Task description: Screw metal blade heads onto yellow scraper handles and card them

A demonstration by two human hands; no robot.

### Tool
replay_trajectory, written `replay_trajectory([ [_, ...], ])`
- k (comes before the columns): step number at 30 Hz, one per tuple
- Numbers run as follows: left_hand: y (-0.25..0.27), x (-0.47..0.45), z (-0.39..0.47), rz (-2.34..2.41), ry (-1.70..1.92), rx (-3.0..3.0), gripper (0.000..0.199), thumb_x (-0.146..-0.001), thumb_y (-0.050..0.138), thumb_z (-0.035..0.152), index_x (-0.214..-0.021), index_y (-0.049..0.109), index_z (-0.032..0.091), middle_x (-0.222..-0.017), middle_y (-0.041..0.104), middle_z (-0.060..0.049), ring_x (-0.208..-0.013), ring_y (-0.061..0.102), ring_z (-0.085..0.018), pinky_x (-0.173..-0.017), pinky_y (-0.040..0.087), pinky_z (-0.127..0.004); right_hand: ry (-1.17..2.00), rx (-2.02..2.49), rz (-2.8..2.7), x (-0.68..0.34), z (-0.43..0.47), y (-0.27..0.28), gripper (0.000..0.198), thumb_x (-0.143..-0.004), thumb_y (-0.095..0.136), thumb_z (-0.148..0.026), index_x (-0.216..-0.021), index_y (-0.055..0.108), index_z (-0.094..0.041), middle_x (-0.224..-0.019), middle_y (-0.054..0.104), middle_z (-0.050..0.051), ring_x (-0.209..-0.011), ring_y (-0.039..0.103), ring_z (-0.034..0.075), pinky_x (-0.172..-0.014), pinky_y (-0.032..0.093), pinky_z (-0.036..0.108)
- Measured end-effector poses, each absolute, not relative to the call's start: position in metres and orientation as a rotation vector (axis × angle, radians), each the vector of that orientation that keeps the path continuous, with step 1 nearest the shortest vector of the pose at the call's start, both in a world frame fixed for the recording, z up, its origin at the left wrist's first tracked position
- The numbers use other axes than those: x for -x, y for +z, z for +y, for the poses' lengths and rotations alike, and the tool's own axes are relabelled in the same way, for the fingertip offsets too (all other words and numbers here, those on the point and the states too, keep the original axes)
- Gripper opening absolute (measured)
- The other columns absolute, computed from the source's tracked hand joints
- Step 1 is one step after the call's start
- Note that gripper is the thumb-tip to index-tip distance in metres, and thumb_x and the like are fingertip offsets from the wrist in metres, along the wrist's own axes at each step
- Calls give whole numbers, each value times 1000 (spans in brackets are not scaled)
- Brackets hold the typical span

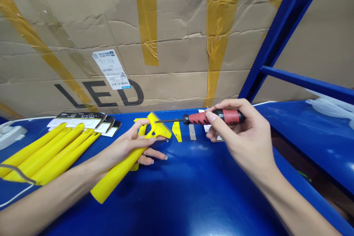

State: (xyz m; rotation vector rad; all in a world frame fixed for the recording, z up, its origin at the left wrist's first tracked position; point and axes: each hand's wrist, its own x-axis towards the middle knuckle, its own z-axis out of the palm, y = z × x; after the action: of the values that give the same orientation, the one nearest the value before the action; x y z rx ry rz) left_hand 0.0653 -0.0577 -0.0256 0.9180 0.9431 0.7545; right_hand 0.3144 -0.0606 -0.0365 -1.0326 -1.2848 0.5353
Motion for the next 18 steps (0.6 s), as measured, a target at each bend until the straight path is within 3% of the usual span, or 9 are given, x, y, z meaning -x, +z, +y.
replay_trajectory([
  [3, -27, -67, -61, 954, 751, -974, 49, -91, 63, 13, -127, 35, 27, -123, 64, -14, -83, 78, -28, -60, 60, -24, 366, 1227, -1391, -314, -65, -32, 24, -82, 76, -44, -79, 66, -22, -46, 53, -5, -34, 49, 11, -35, 40, 25],
  [6, -27, -68, -63, 978, 741, -1052, 43, -93, 60, 14, -125, 35, 27, -122, 61, -13, -85, 78, -29, -60, 62, -26, 272, 1262, -1439, -317, -68, -29, 22, -83, 74, -44, -80, 66, -23, -58, 59, -4, -39, 49, 9, -35, 38, 24],
  [9, -24, -68, -64, 954, 755, -1123, 39, -95, 59, 16, -121, 34, 28, -122, 60, -11, -85, 78, -30, -59, 63, -26, 256, 1101, -1474, -324, -65, -27, 22, -80, 78, -35, -93, 63, -26, -89, 69, 1, -78, 69, 17, -64, 57, 27],
  [11, -20, -68, -64, 920, 757, -1146, 37, -95, 59, 16, -119, 34, 29, -124, 59, -10, -84, 78, -29, -57, 63, -25, 277, 1017, -1505, -330, -63, -27, 27, -79, 79, -31, -98, 61, -27, -101, 70, 3, -103, 68, 21, -83, 57, 31],
  [12, -19, -68, -64, 910, 748, -1148, 36, -95, 58, 16, -118, 34, 28, -125, 59, -10, -84, 78, -29, -57, 62, -25, 303, 1014, -1509, -332, -61, -27, 27, -80, 78, -31, -100, 61, -27, -104, 71, 4, -100, 69, 21, -81, 58, 31],
  [14, -18, -69, -64, 916, 728, -1148, 36, -96, 57, 16, -120, 34, 28, -121, 60, -10, -84, 78, -29, -58, 62, -25, 392, 1062, -1492, -334, -60, -27, 24, -86, 73, -36, -104, 60, -26, -98, 72, 4, -70, 70, 17, -59, 58, 30],
  [16, -20, -71, -64, 947, 723, -1148, 37, -96, 56, 16, -123, 33, 28, -118, 60, -10, -85, 78, -29, -59, 63, -25, 449, 1102, -1493, -335, -60, -27, 21, -91, 66, -40, -105, 60, -26, -80, 71, 2, -41, 56, 12, -38, 48, 28],
  [18, -23, -72, -62, 970, 737, -1147, 39, -97, 56, 16, -125, 32, 28, -119, 60, -11, -84, 78, -29, -58, 63, -26, 399, 1071, -1555, -334, -62, -27, 18, -90, 67, -37, -103, 60, -26, -74, 68, 0, -41, 57, 13, -37, 48, 27],
])
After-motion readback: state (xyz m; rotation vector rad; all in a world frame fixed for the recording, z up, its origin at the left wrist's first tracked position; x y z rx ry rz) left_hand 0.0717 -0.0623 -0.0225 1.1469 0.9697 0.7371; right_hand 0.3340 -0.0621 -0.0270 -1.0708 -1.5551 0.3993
